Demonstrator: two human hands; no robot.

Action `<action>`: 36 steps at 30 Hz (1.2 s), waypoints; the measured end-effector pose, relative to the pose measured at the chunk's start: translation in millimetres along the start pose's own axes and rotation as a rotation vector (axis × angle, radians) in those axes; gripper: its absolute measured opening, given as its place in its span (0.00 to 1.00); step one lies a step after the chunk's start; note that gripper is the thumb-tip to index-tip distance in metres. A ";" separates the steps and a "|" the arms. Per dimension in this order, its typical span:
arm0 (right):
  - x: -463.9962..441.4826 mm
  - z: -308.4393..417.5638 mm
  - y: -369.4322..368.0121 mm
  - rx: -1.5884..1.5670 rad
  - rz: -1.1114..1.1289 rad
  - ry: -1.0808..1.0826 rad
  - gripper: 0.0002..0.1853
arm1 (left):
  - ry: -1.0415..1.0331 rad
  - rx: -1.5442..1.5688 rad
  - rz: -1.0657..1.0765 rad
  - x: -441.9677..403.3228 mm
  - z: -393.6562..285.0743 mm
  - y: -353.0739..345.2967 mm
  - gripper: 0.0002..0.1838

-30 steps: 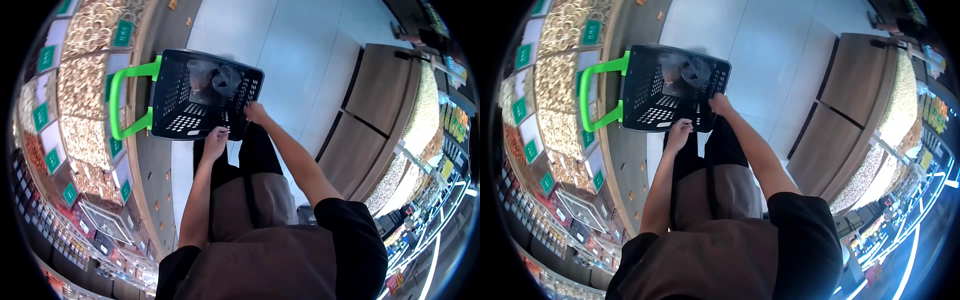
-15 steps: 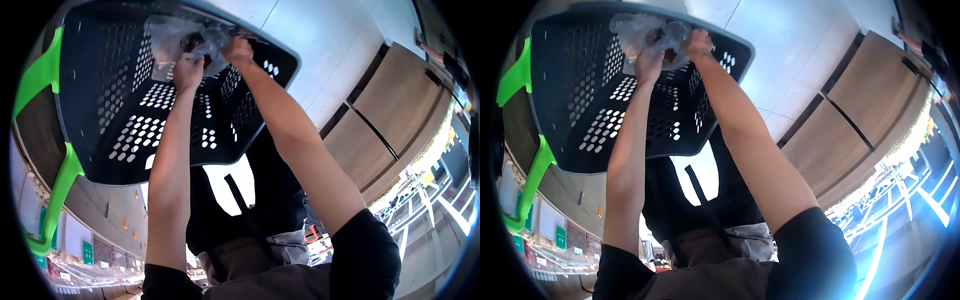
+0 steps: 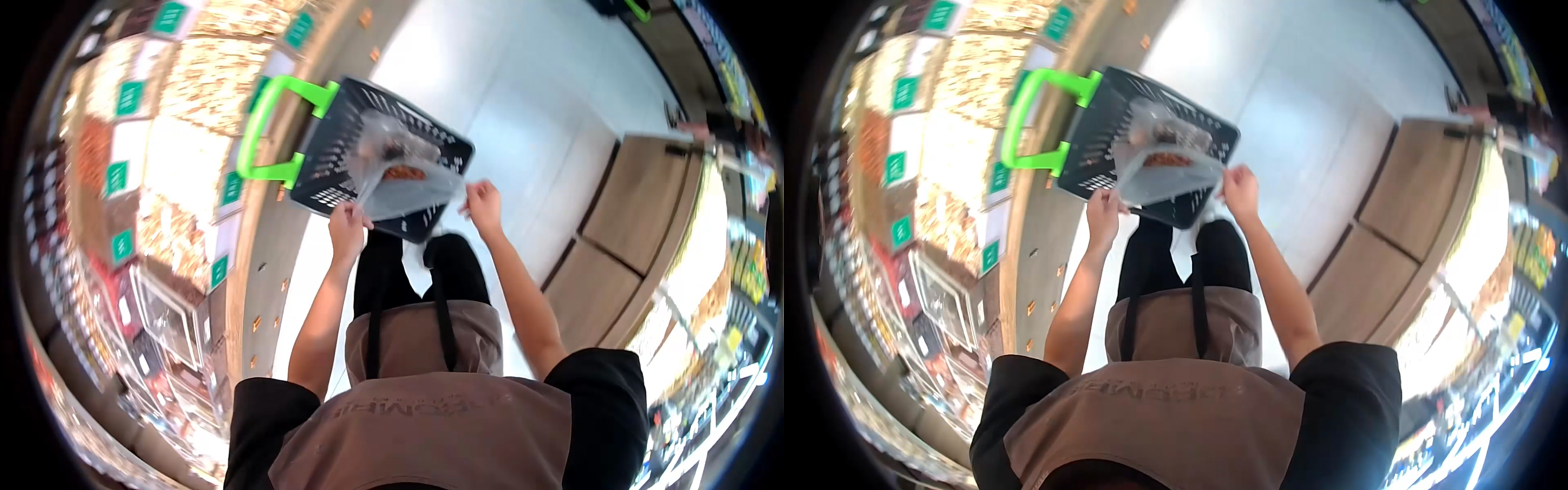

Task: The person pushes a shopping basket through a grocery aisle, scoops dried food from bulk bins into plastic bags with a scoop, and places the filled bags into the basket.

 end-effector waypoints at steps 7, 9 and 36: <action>124.3 102.0 14.7 -1.007 0.758 -0.165 0.13 | -0.112 0.308 -0.192 160.6 -123.6 128.5 0.07; 139.3 90.0 20.4 -0.609 0.680 -0.006 0.26 | -0.171 0.481 -0.259 212.1 -148.1 141.0 0.06; 395.5 146.3 -404.6 0.555 1.846 0.962 0.19 | -0.319 0.212 -0.590 352.4 46.0 406.0 0.60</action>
Point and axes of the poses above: each hand's wrist, its own x-axis away from the middle knuckle, its own y-axis out of the back of the hand, z = x × y, the point moved 3 cm from there along -x, towards the middle knuckle, and after that the axes turned 12 degrees about -x, right-handed, at the moved point
